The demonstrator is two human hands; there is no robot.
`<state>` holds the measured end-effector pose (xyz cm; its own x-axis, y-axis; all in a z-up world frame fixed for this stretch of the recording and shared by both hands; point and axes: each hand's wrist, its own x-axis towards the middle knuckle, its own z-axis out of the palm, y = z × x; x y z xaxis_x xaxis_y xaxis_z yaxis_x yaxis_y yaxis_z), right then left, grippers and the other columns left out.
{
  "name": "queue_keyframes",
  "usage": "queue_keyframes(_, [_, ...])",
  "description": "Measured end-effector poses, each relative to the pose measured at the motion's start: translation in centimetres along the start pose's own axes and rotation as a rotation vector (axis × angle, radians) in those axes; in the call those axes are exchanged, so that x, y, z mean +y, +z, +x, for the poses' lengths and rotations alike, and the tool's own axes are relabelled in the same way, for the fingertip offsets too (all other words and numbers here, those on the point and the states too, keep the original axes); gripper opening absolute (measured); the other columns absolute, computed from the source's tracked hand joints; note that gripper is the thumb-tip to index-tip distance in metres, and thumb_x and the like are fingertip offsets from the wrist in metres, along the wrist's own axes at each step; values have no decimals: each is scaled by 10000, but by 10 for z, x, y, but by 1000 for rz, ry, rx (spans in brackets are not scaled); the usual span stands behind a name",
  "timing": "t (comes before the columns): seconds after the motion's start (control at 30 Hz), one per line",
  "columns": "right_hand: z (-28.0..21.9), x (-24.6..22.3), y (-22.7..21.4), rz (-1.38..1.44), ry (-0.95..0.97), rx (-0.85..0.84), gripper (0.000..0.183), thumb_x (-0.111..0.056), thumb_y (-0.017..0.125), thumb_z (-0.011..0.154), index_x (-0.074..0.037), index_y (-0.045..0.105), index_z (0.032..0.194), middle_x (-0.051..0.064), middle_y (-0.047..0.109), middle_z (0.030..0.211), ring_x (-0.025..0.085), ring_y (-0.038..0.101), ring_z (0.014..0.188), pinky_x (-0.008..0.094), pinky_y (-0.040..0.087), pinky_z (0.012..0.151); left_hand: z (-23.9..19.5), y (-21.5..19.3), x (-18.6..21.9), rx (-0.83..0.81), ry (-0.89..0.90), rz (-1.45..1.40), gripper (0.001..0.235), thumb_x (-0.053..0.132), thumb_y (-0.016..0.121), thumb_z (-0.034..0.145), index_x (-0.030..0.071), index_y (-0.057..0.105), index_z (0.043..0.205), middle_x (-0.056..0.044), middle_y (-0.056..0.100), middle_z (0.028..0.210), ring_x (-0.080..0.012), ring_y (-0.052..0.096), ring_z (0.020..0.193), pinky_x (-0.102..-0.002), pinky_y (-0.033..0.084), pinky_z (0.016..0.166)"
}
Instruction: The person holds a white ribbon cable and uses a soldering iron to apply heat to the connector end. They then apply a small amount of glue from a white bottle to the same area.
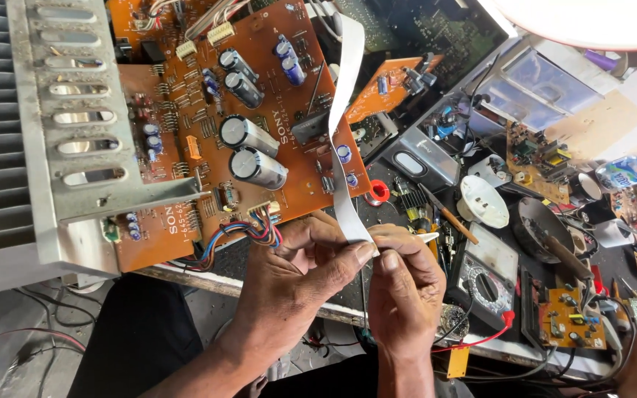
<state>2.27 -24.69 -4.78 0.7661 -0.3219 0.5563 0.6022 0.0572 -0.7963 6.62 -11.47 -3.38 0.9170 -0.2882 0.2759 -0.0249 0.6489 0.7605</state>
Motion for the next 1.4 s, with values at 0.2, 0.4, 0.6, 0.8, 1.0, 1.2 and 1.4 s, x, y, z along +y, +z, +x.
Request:
queue_keyframes(0.2, [-10, -1, 7, 91, 59, -46, 263, -167, 670, 989, 64, 670, 1115, 172, 679, 1070, 261, 634, 1007, 359, 491, 938, -1, -1, 8, 10, 61, 162, 127, 52, 767, 860, 63, 668, 782, -20, 629, 751, -104, 615, 730, -254, 538, 717])
queue_keyframes(0.4, [-4, -10, 19, -45, 54, 58, 147, -104, 639, 956, 31, 667, 1008, 158, 667, 990, 238, 624, 941, 342, 507, 892, -1, 0, 7, 25, 129, 210, 139, 31, 777, 860, 63, 656, 800, -17, 634, 758, -99, 628, 731, -243, 577, 716])
queue_keyframes(0.6, [4, -13, 20, -86, 130, 72, 123, -115, 694, 925, 5, 674, 942, 105, 662, 917, 184, 606, 845, 307, 508, 794, 0, 2, 5, 47, 88, 155, 151, -1, 764, 850, 46, 649, 765, -35, 636, 734, -105, 627, 705, -250, 580, 701])
queue_keyframes(0.8, [1, -8, 14, 73, 142, 26, 140, -103, 724, 935, 22, 710, 997, 134, 673, 959, 230, 610, 930, 356, 514, 874, -3, 2, 6, 59, 37, 119, 143, -1, 770, 853, 38, 659, 771, -21, 587, 740, -108, 587, 698, -256, 532, 651])
queue_keyframes(1.0, [-1, -2, 10, 268, 229, 50, 137, -74, 684, 964, 57, 695, 1005, 166, 670, 965, 217, 627, 813, 301, 540, 763, -4, 2, 7, 87, -42, 150, 143, 66, 775, 851, 30, 663, 770, -49, 621, 744, -142, 633, 643, -262, 514, 492])
queue_keyframes(1.2, [-5, -2, 11, 234, 217, 81, 93, -2, 680, 912, 50, 679, 989, 173, 666, 943, 223, 632, 829, 302, 538, 788, -2, 3, 9, 95, -41, 288, 116, 95, 771, 845, 58, 683, 779, -65, 727, 740, -126, 730, 693, -261, 570, 498])
queue_keyframes(1.4, [-4, -7, 13, 205, 215, 57, 197, -88, 679, 929, 68, 676, 1049, 167, 686, 985, 223, 644, 888, 325, 526, 838, -2, 5, 11, 48, 47, 299, 145, 62, 740, 876, 56, 638, 772, -79, 655, 743, -129, 659, 655, -231, 528, 507])
